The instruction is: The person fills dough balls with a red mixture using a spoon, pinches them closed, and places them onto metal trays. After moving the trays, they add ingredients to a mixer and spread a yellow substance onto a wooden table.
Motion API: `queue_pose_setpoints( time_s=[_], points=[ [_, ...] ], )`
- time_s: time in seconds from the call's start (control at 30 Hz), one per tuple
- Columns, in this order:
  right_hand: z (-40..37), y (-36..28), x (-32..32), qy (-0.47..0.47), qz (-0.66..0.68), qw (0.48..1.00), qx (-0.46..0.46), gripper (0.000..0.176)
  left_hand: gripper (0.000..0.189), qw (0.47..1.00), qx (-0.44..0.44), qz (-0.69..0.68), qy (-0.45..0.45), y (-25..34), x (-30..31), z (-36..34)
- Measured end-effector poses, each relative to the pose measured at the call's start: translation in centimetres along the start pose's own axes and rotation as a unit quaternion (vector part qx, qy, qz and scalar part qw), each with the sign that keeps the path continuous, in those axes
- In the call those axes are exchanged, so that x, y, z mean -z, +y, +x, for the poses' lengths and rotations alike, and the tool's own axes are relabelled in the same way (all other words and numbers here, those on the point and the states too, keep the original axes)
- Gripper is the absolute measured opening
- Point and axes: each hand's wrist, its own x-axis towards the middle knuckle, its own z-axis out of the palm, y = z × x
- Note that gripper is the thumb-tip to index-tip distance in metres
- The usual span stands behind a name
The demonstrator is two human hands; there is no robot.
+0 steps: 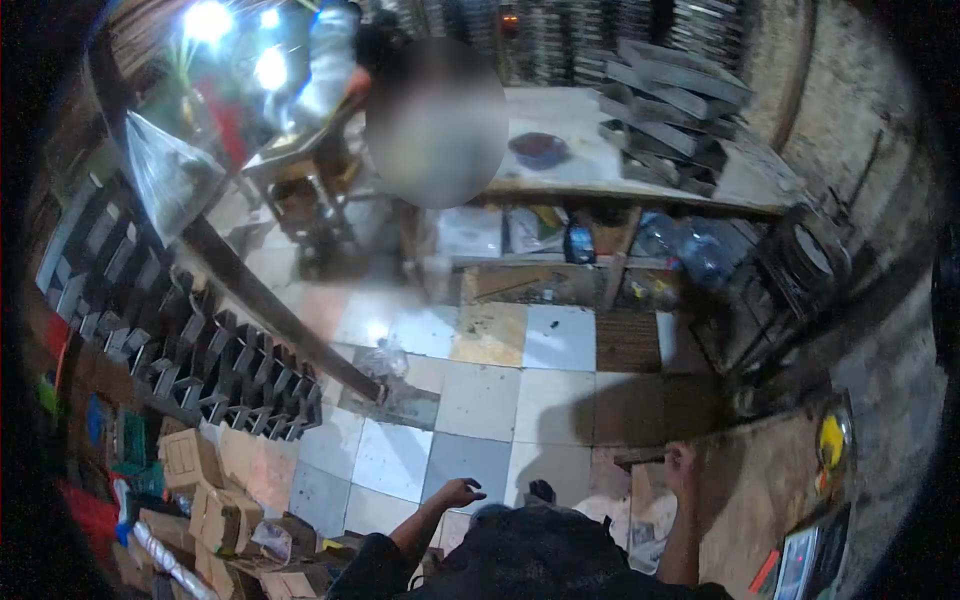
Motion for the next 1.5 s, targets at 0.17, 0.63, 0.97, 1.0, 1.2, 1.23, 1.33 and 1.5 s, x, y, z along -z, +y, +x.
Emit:
queue_pose_setpoints(
  time_s=[0.17,0.63,0.97,1.0,1.2,1.23,1.33,1.5],
  points=[
    [15.9,-24.5,-14.5,-0.111,0.064,0.968,0.217,0.03,0.044,0.979,0.014,-0.1,0.177,2.7,10.0,5.7],
    [45.0,-36.9,-32.8,-0.155,-0.028,0.946,0.282,0.01,0.008,0.751,-0.26,0.04,0.606,16.4,53.5,28.0],
    [64.1,-39.2,-37.8,-0.087,-0.005,0.96,0.265,0.012,0.023,0.667,0.216,0.386,0.6,18.1,72.8,44.2],
    [65.7,-40.0,-38.8,-0.115,0.021,0.952,0.281,0.013,0.022,0.703,0.258,0.388,0.538,17.3,73.3,45.6],
    [76.3,-44.0,-45.0,-0.202,0.088,0.909,0.354,0.007,0.038,0.82,0.29,0.095,0.483,23.6,75.0,43.8],
    [77.7,-44.7,-46.2,-0.232,0.104,0.899,0.357,0.008,0.041,0.811,0.237,0.062,0.531,25.0,75.0,43.7],
    [79.6,-46.2,-50.0,-0.354,0.164,0.87,0.301,0.013,0.038,0.771,0.045,-0.085,0.629,32.5,72.9,42.5],
    [77.3,-47.6,-54.0,-0.552,0.192,0.801,0.128,0.033,0.087,0.841,-0.163,-0.101,0.505,43.6,71.0,42.3]
  ],
)
